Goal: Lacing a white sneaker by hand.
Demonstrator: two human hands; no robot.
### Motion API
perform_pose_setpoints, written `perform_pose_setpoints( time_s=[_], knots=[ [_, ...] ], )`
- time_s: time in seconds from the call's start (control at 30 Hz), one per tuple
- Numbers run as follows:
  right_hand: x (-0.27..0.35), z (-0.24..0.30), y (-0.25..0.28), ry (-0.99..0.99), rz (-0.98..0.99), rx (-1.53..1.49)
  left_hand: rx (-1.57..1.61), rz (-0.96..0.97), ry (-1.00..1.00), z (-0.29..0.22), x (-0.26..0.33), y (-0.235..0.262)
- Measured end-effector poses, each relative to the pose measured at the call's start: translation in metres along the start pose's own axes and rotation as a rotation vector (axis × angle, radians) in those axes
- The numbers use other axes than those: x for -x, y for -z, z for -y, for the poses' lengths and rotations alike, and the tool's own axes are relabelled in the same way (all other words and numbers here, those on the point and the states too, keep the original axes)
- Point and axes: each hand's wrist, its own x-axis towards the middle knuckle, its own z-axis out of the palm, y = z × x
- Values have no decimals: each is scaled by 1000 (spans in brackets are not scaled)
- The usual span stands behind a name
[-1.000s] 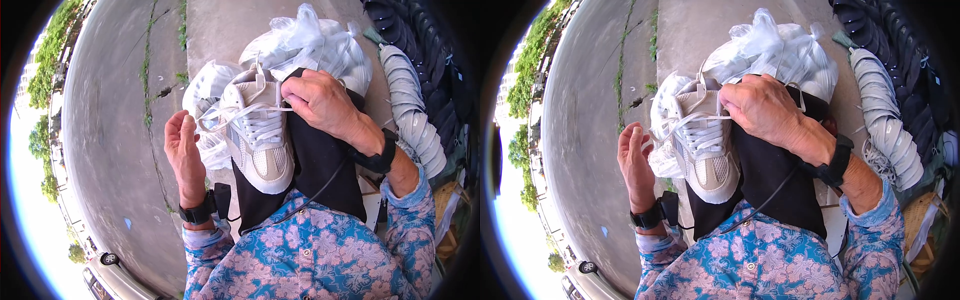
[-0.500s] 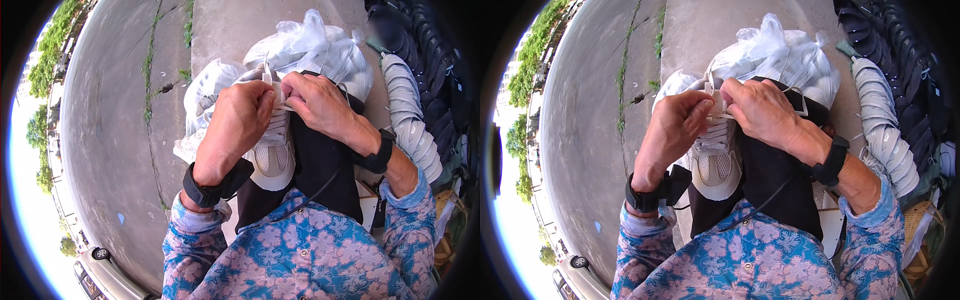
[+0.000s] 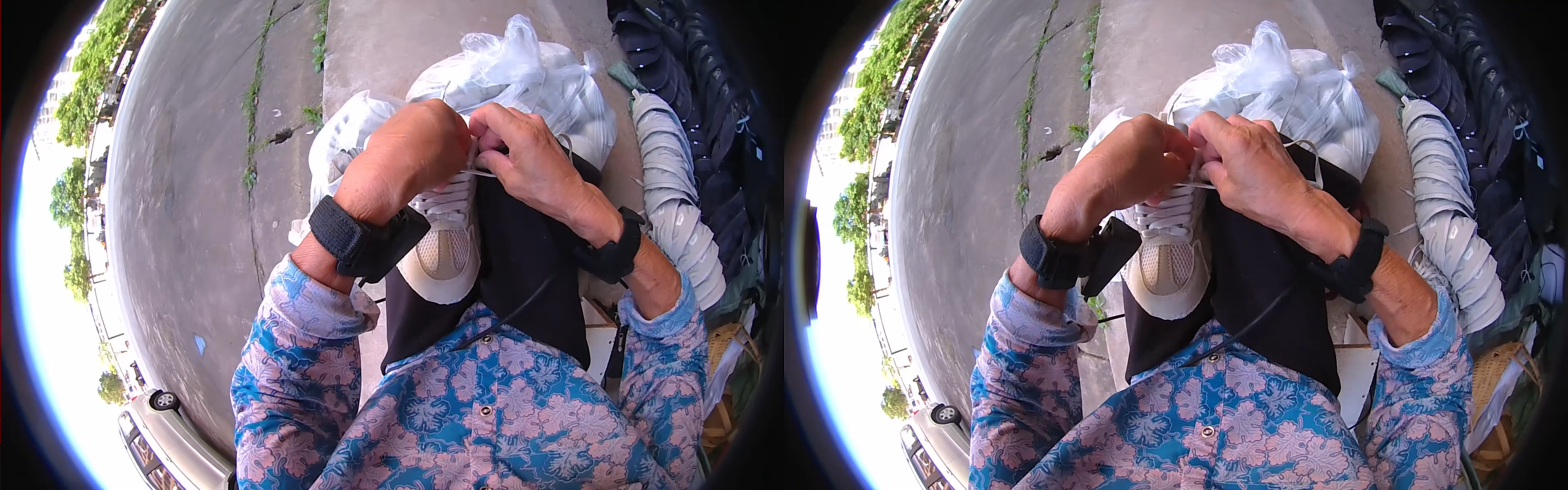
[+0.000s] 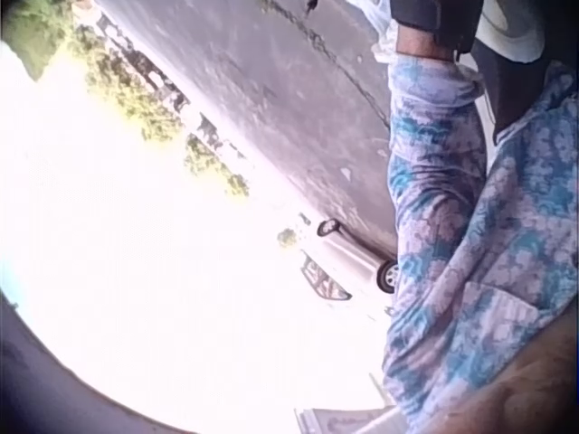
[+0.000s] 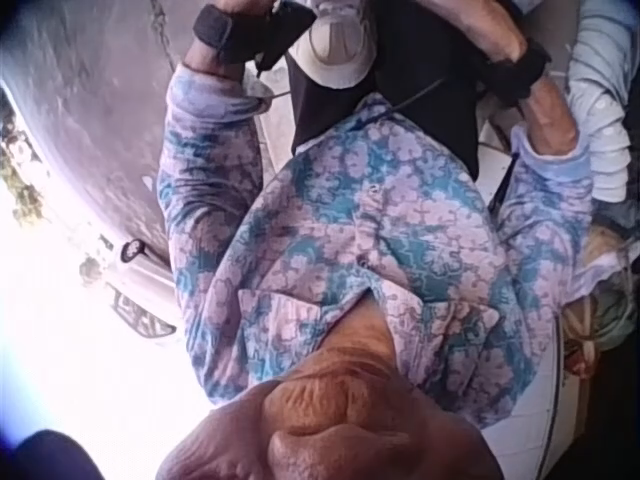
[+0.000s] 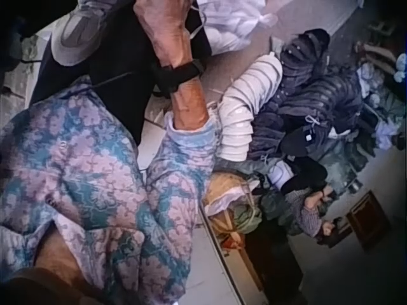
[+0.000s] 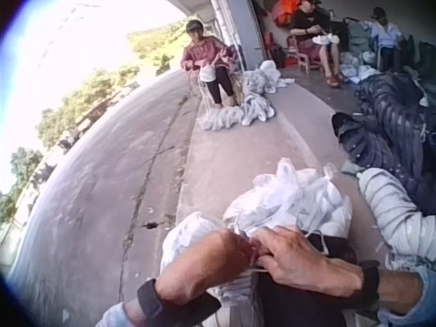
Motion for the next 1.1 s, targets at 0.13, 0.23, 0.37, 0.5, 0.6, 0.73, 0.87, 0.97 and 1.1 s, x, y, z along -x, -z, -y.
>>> perform_pose_setpoints(
  time_s=[0.13, 0.23, 0.37, 0.5, 0.6, 0.73, 0.87, 0.97, 1.1],
  knots=[
    [1, 3, 1, -60, -9, -121, -10, -75, 72, -3, -3, -5],
    [2, 4, 0, -95, 1, -153, -28, -112, 121, -2, -4, -7],
    [3, 4, 1, -137, 24, -171, -48, -102, 133, -5, -6, -9],
    [4, 11, 6, -151, 57, -150, -177, -173, 31, -10, -2, -14],
    [4, 12, 11, -157, 64, -131, -285, -254, -88, -12, 7, -18],
    [4, 11, 13, -70, 7, -140, -523, -483, -191, 4, 23, -5],
    [-7, 20, 11, 30, -21, -59, -449, -747, -81, 14, 40, 36],
    [-20, 21, 3, -5, 91, -134, -181, -838, -292, 18, 43, 29],
    [-39, 32, 21, -229, -31, -563, 34, -779, -200, 32, 51, 15]
  ],
)
